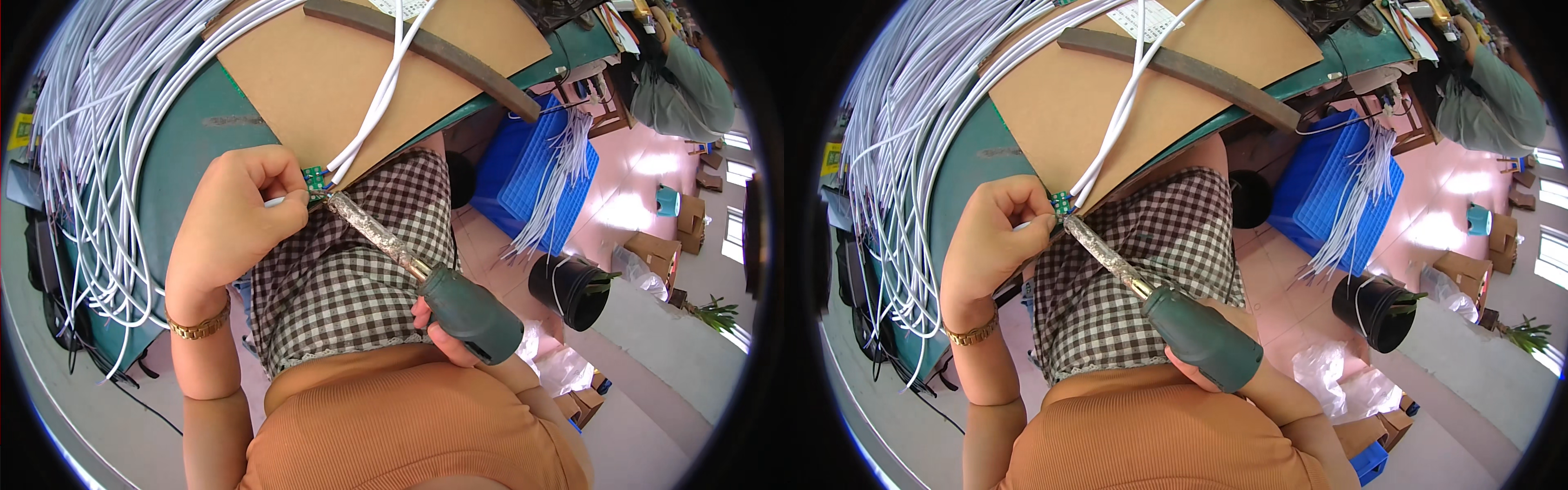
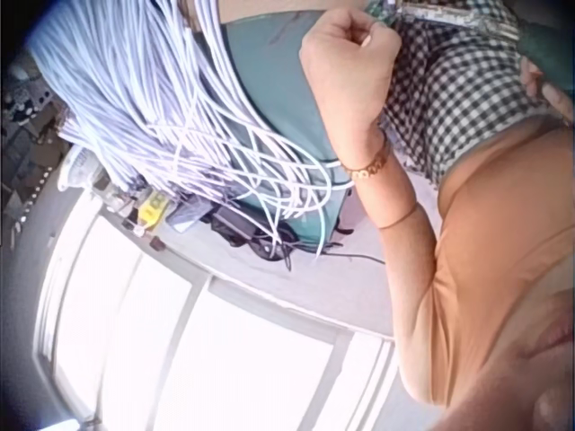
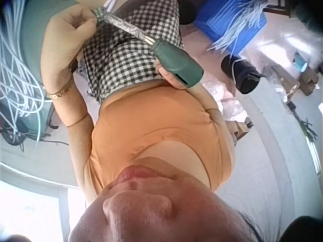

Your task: The person positions wire ends onto small circuit boards and solders the connections using a soldering gun.

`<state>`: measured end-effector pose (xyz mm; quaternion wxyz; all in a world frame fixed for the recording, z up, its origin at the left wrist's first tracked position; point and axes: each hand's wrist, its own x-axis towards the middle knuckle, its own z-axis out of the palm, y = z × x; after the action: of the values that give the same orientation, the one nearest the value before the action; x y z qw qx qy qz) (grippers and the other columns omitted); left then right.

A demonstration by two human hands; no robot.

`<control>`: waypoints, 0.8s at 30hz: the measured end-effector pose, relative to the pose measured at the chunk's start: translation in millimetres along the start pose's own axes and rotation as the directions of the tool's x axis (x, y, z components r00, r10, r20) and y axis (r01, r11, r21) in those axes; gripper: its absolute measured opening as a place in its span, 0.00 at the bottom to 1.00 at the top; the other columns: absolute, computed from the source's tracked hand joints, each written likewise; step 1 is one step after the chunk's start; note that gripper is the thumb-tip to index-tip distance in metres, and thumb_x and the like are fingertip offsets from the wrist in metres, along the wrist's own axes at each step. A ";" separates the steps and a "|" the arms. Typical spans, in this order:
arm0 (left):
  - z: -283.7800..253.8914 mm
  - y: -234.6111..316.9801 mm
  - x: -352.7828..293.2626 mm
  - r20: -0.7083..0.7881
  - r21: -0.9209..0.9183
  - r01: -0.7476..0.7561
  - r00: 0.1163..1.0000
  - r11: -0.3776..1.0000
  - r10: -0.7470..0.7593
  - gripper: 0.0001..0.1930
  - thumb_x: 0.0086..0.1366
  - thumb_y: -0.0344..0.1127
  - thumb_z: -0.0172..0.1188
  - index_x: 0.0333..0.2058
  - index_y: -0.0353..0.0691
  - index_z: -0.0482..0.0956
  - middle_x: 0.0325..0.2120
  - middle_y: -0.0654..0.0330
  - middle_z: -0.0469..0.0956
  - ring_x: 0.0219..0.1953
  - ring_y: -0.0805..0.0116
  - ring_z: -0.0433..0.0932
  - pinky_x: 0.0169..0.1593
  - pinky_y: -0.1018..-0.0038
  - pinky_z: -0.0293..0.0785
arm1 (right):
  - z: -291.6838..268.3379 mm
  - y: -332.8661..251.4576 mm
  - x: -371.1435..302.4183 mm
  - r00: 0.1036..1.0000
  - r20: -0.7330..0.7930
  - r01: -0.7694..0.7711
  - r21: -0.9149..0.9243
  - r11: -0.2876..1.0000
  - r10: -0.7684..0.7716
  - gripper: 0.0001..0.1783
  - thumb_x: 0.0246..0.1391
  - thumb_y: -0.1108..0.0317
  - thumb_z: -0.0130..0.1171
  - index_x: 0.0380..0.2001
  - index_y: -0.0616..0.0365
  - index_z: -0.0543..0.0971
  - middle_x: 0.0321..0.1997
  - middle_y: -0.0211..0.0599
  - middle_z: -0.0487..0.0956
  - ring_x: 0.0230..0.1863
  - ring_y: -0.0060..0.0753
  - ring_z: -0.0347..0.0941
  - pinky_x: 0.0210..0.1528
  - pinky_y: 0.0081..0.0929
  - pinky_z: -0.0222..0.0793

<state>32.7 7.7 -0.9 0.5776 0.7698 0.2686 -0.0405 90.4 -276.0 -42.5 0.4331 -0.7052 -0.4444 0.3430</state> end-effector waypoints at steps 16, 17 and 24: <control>1.1 1.6 -1.2 -0.021 -0.027 0.032 0.999 0.999 -0.033 0.04 0.47 0.24 0.57 0.19 0.31 0.71 0.14 0.65 0.66 0.20 0.79 0.61 0.25 0.79 0.59 | 7.1 -7.6 -1.4 0.984 -0.166 -0.096 -0.172 0.980 0.067 0.14 0.44 0.72 0.61 0.39 0.56 0.77 0.32 0.33 0.79 0.30 0.31 0.76 0.32 0.25 0.73; 1.6 1.6 -1.0 -0.021 -0.025 0.032 0.999 0.999 -0.033 0.04 0.47 0.24 0.57 0.19 0.31 0.71 0.14 0.65 0.66 0.20 0.79 0.61 0.25 0.79 0.59 | 7.0 -7.5 -0.1 0.978 -0.196 -0.105 -0.147 0.984 0.075 0.14 0.40 0.68 0.65 0.35 0.51 0.80 0.31 0.34 0.79 0.30 0.37 0.76 0.29 0.28 0.72; 0.9 4.1 -3.0 -0.043 -0.001 0.026 0.999 1.000 -0.026 0.03 0.47 0.24 0.56 0.19 0.31 0.71 0.14 0.63 0.66 0.20 0.78 0.61 0.25 0.78 0.59 | 8.6 2.4 -6.6 0.974 -0.226 -0.035 -0.149 0.988 0.000 0.15 0.40 0.69 0.66 0.35 0.55 0.79 0.32 0.32 0.79 0.29 0.33 0.76 0.29 0.25 0.73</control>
<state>32.3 5.0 3.5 0.5714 0.7667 0.2909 -0.0313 81.3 -280.0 -47.4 0.4226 -0.7744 -0.4111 0.2296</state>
